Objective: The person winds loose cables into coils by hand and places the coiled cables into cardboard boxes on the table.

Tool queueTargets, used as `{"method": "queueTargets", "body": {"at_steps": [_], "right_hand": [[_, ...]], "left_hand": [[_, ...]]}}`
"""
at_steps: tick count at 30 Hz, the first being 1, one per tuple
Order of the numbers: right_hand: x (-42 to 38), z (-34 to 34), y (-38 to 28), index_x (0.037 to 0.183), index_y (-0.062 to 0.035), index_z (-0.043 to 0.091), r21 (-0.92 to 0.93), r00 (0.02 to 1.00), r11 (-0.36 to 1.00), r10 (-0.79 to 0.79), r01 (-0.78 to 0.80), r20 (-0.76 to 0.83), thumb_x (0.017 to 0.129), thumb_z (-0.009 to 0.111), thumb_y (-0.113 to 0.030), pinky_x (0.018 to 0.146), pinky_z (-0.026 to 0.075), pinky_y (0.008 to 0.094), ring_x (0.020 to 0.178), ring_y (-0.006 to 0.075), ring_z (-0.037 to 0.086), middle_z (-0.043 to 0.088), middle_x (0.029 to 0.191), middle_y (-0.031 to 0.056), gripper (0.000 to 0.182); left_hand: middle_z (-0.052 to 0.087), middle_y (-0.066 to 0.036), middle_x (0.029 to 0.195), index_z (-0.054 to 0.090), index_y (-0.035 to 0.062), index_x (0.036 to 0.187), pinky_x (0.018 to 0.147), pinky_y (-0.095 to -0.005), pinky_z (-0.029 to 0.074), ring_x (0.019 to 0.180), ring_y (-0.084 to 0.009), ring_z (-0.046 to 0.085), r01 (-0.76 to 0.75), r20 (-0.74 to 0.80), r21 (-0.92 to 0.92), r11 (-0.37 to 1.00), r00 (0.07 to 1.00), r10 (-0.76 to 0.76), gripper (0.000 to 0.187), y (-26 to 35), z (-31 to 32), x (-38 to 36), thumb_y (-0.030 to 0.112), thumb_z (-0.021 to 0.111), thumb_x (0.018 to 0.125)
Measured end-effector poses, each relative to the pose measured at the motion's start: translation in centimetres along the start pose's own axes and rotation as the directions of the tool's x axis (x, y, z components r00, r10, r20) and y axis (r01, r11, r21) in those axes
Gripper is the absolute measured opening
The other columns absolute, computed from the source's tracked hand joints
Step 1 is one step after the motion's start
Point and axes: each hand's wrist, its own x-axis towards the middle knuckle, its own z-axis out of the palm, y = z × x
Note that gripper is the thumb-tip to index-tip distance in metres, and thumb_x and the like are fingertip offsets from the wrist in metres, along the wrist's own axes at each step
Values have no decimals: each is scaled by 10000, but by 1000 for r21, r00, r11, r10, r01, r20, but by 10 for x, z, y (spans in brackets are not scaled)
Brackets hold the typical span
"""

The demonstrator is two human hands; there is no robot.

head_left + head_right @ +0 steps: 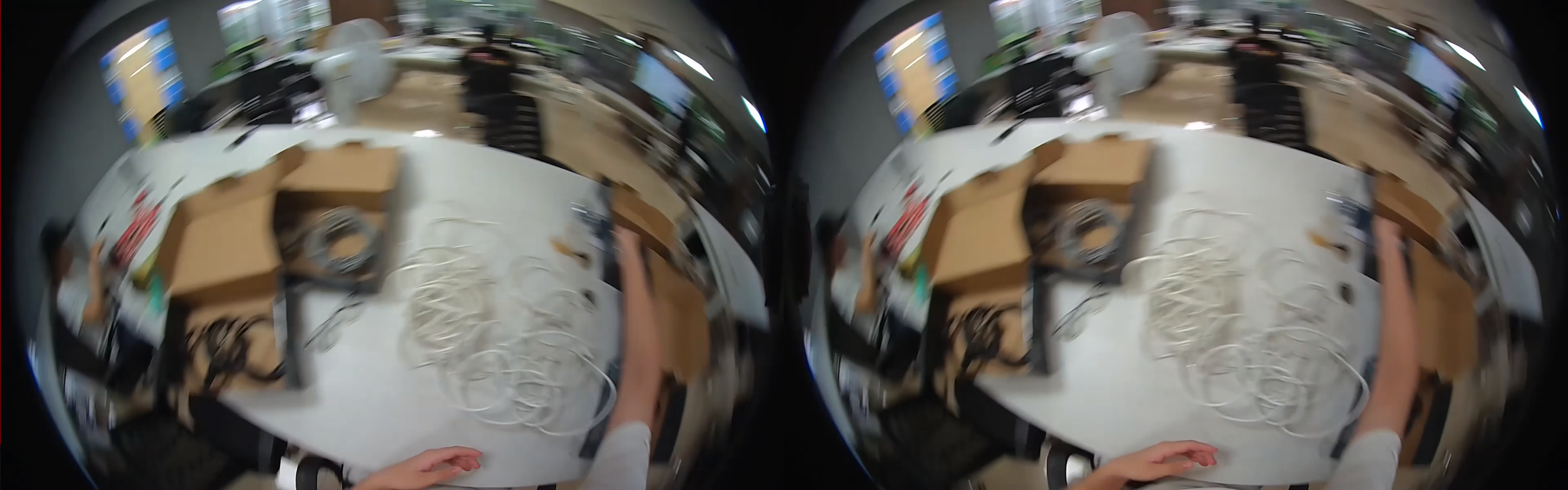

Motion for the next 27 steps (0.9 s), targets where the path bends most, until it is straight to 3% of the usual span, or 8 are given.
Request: {"method": "queueTargets", "body": {"at_steps": [4,7,8,9,14,19,22,27], "right_hand": [[-67,-5,-56,1114,72,579,349,993,937,-57,16,107,901,552,-222,673,475,396,833,221,544,585,992,108,364],[-17,-14,-42,1181,62,544,-112,979,978,-164,177,120,916,548,-337,695,458,373,839,188,497,568,1022,129,480],[117,-14,18,1166,73,564,-247,960,938,-198,244,197,902,503,-215,948,437,380,1108,315,582,592,1212,210,396],[115,-6,29,1166,92,560,-238,896,882,-436,406,-89,890,542,-246,962,426,365,1129,310,571,601,1191,225,436],[46,-11,-10,1245,76,517,-302,710,748,-661,592,-245,929,517,-157,978,429,352,1159,295,552,577,1237,202,393],[-85,-19,-67,1270,43,507,-223,511,564,-821,795,-253,938,479,-37,978,425,339,1155,263,541,555,1269,164,342],[-206,-19,-103,1222,46,524,-183,490,523,-849,832,-199,943,463,1,962,431,334,1127,253,547,570,1204,147,289],[-334,-18,-141,1068,58,558,-367,416,396,-909,841,-28,904,465,54,875,443,319,999,266,565,565,1060,160,188]], "left_hand": [[646,-73,1058,478,23,1314,919,-290,430,1030,-144,579,-23,18,252,968,1000,19,357,41,-32,-70,162,472,986],[665,-51,917,564,2,1198,810,-269,478,877,-120,612,15,-311,437,899,941,136,280,107,-37,-146,145,493,968],[666,-39,882,595,-3,1149,784,-255,485,830,-117,617,58,-447,498,865,872,199,253,125,-38,-171,135,504,958],[659,-34,868,613,-2,1106,750,-234,482,787,-104,607,129,-611,503,855,752,246,227,135,-44,-195,130,517,948],[637,9,773,640,7,1003,578,-226,450,658,-54,556,166,-740,663,730,-2,672,187,165,-147,-295,142,539,921],[675,-124,747,668,-17,910,645,-329,506,687,-226,656,589,-583,502,633,-311,751,207,188,-284,-369,161,584,846],[673,-192,787,676,-19,905,692,-398,515,737,-313,663,794,-392,433,428,-262,882,204,199,-358,-389,130,573,810],[634,-206,945,669,-3,838,831,-417,506,963,-383,588,975,-581,144,172,-57,812,136,230,-438,-398,66,564,789]]}}
